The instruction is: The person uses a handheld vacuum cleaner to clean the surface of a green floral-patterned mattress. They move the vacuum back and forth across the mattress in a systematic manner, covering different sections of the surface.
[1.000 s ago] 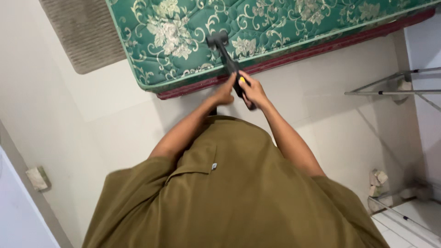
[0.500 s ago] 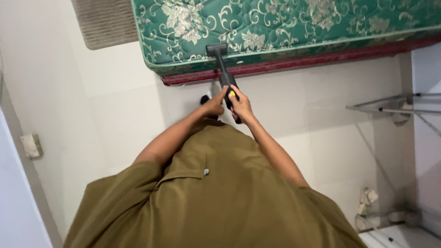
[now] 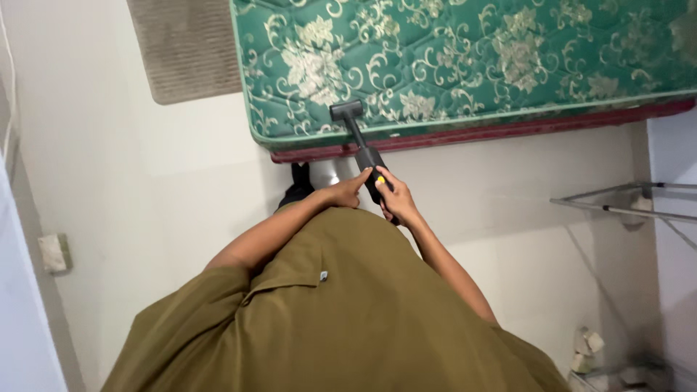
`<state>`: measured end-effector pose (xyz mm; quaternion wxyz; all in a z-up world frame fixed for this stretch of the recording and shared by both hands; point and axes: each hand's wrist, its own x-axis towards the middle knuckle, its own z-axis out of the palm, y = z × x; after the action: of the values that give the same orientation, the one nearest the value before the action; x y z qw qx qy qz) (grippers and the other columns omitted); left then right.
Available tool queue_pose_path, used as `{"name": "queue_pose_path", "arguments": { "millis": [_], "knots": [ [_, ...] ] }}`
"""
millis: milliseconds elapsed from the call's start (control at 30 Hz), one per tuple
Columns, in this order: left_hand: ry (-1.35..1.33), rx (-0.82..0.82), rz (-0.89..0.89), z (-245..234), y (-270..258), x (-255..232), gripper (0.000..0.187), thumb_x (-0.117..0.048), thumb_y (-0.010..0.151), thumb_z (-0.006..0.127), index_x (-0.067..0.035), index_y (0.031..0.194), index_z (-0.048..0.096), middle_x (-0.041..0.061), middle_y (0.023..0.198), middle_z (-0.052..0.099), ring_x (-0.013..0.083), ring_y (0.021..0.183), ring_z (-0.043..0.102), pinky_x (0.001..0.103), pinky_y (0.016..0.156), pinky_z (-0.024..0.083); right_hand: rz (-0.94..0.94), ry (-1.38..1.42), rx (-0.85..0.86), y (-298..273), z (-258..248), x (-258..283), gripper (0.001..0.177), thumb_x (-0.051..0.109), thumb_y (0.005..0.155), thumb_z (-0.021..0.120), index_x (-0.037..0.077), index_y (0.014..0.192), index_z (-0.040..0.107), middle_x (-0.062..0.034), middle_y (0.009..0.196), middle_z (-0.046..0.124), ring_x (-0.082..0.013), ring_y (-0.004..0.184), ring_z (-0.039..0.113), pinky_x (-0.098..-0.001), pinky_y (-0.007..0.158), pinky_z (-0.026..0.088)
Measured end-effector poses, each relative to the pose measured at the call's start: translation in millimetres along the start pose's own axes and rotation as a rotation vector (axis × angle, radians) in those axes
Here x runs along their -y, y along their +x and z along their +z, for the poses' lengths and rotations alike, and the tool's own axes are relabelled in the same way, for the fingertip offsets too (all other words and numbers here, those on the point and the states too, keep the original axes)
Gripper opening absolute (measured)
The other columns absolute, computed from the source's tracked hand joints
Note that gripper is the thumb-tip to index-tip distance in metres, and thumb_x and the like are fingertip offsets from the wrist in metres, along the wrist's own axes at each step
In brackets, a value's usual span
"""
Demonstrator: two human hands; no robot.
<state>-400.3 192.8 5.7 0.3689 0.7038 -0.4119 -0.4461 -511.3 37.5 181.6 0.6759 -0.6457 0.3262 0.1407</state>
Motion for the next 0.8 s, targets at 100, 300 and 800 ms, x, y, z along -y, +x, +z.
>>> {"name": "queue_pose_path", "arguments": {
  "millis": [100,300,800],
  "knots": [
    [0.058,-0.092,0.063,-55,18,20,0.104,-0.002,0.073,0.064,-0.001,0.162,0.010,0.032,0.162,0.028,0.0413,0.145,0.041,0.041,0.115,0.038,-0.097,-0.022,-0.054,52,34,25,0.049,0.020,0.103,0.058,0.017,0.152,0.052,-0.0023,0.051,0.051,-0.0119,0.035,0.045,-0.0309,0.033,0.036],
    [0.065,-0.223,-0.063,-178,52,46,0.106,-0.019,0.074,0.076,-0.004,0.161,0.017,0.026,0.161,0.034,0.0371,0.145,0.043,0.038,0.116,0.039,-0.011,0.082,-0.087,169,75,95,0.053,0.021,0.099,0.057,0.025,0.151,0.047,-0.0024,0.049,0.049,-0.0125,0.033,0.043,-0.0318,0.032,0.036],
    [0.071,-0.010,0.183,-223,40,68,0.101,-0.001,0.077,0.066,0.002,0.161,0.009,0.034,0.165,0.018,0.0385,0.154,0.020,0.039,0.124,0.020,-0.223,-0.136,-0.187,191,104,77,0.046,0.025,0.102,0.061,0.019,0.148,0.057,-0.0010,0.058,0.058,-0.0092,0.040,0.052,-0.0294,0.039,0.042]
  ]
}}
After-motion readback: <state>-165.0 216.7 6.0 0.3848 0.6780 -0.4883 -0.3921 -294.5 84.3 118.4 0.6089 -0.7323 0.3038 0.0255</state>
